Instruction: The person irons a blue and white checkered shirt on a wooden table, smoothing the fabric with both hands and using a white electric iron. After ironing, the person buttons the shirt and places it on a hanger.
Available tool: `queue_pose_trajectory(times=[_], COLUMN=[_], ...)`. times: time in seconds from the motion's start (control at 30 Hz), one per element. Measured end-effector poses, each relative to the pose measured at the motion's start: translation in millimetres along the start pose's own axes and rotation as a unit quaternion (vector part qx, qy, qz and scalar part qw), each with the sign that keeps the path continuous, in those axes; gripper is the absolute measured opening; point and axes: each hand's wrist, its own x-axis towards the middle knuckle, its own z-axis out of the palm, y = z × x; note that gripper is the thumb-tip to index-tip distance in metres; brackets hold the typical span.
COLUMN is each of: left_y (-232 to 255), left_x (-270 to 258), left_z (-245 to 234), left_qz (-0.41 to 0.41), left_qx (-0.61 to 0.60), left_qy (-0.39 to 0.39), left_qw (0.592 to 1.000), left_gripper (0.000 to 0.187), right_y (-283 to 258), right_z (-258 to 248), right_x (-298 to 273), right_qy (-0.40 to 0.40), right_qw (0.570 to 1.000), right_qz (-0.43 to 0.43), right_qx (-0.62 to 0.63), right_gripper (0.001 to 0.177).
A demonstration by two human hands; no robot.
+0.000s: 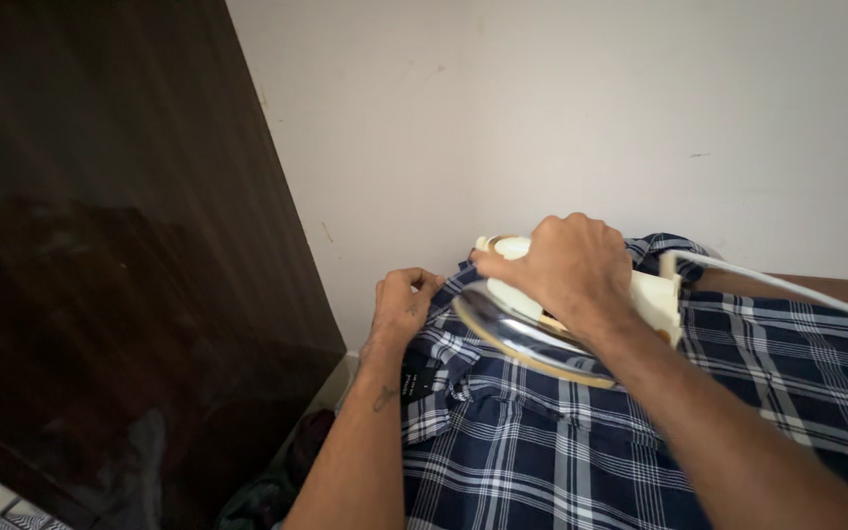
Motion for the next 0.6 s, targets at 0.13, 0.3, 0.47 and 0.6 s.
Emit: queue_pose_trajectory(times=[0.13,0.3,0.47,0.6], left_y=[14.2,13.8,-1.8,-5.8], left_x=[-9.9,-9.0,-1.8,-0.2], left_z=[-3.2,-3.1,4.8,11.5], left_qz=[-0.004,-0.030,-0.008,-0.001], left_qx=[0.040,0.064,0.062,0.111], left_qy=[0.013,0.013,0.011,0.016], left_qw=[0.999,0.997,0.998,0.994], left_gripper=[0.027,0.027,0.031,0.030], right_y=[-9.8,-3.9,-2.9,-2.1], right_z=[-1.0,-5.1,-16.3,-25.2], right_x=[3.4,7.9,2.1,-4.7], right_qy=[0.033,-0.020,-0.125,-0.154], right_qw=[0.997,0.999,0.991,0.985], right_qz=[0.066,0.006,-0.040,-0.076], right_qx=[-0.015,-0.029,-0.001,0.008], right_gripper=[0.070,0.077,0.074,0.078])
